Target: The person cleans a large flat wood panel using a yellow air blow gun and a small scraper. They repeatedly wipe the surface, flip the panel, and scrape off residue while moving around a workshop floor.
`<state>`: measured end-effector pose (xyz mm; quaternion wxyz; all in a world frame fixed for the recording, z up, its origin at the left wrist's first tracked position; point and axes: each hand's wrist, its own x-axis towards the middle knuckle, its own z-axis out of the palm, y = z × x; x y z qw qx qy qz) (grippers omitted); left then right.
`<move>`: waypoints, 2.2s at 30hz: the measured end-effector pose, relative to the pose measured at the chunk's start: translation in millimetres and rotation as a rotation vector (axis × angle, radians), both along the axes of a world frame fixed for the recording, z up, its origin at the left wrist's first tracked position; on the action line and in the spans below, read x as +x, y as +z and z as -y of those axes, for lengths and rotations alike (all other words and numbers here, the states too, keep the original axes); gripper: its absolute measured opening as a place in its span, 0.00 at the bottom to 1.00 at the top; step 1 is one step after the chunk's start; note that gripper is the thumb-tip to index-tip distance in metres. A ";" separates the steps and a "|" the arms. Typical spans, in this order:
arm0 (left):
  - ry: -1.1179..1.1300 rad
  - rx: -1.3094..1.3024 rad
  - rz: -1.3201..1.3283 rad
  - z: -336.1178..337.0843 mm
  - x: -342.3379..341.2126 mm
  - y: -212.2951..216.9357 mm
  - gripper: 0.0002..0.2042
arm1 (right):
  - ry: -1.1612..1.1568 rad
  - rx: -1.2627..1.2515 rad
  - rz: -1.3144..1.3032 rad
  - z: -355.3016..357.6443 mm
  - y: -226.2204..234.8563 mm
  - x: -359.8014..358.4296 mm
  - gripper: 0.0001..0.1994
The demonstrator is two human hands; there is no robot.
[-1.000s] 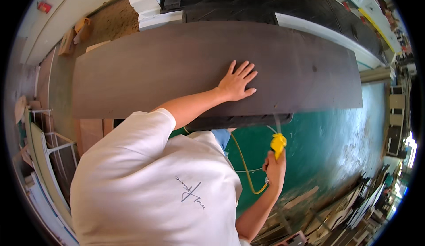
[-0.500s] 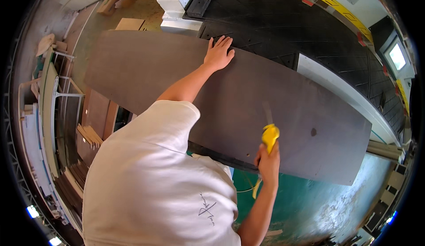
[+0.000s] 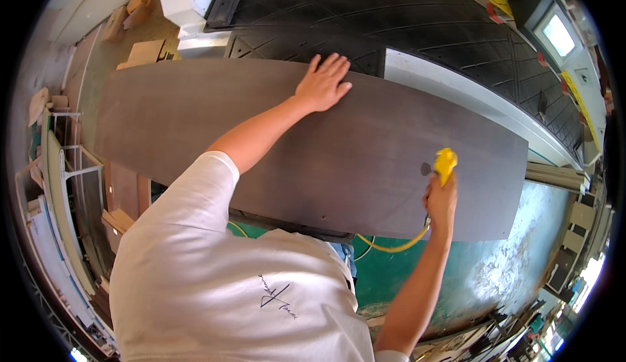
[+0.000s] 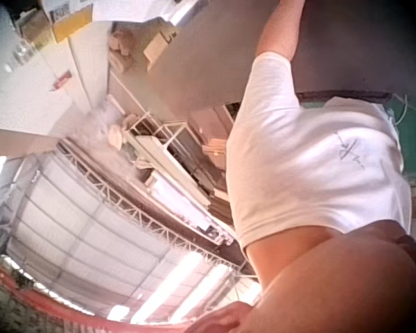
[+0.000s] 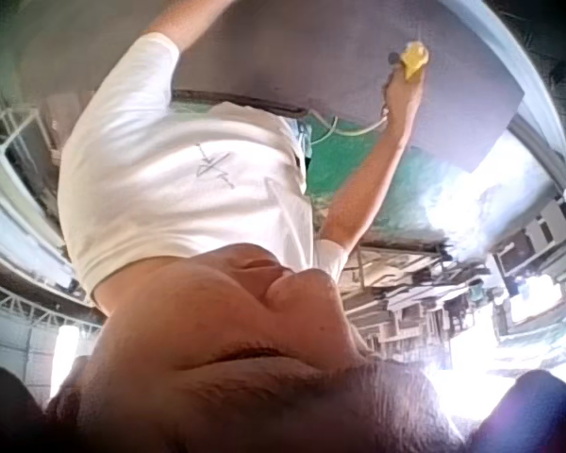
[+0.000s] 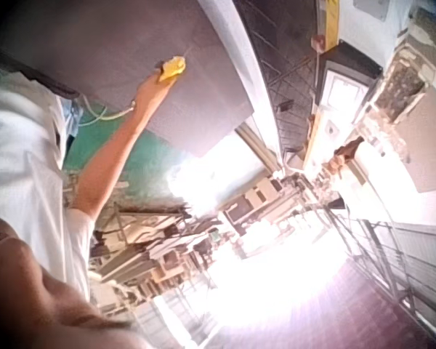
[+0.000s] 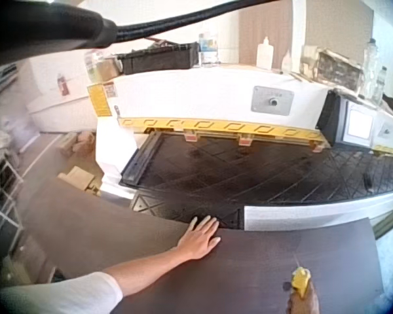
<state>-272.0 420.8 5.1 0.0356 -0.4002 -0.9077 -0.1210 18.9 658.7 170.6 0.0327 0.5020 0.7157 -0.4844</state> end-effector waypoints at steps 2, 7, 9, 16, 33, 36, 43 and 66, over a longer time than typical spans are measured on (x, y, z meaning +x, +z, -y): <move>-0.062 0.018 0.003 -35.9 8.6 -5.7 0.31 | 0.194 -0.183 0.105 19.6 47.0 11.4 0.13; -0.263 0.110 -0.003 -113.9 36.3 -16.1 0.32 | 0.083 0.121 0.148 -13.6 21.2 86.9 0.15; -0.286 0.075 -0.010 -123.7 51.2 -10.7 0.32 | 0.247 0.202 0.079 -18.9 9.2 124.8 0.15; -0.601 -0.026 0.065 -87.6 175.7 20.2 0.29 | 0.453 0.230 0.236 -16.1 75.8 230.8 0.27; -0.345 0.028 0.103 -192.6 416.3 37.8 0.34 | 0.599 0.084 0.208 -109.2 85.9 391.8 0.19; -0.333 0.033 0.086 -224.9 429.7 33.4 0.33 | 0.478 0.149 0.199 -132.7 82.1 396.8 0.18; -0.352 0.115 0.101 -333.6 467.7 28.2 0.36 | 0.273 0.390 0.336 -235.5 58.6 432.0 0.15; -0.055 0.081 0.090 -585.2 210.0 -15.3 0.32 | 0.223 0.200 0.584 -449.7 49.8 356.0 0.19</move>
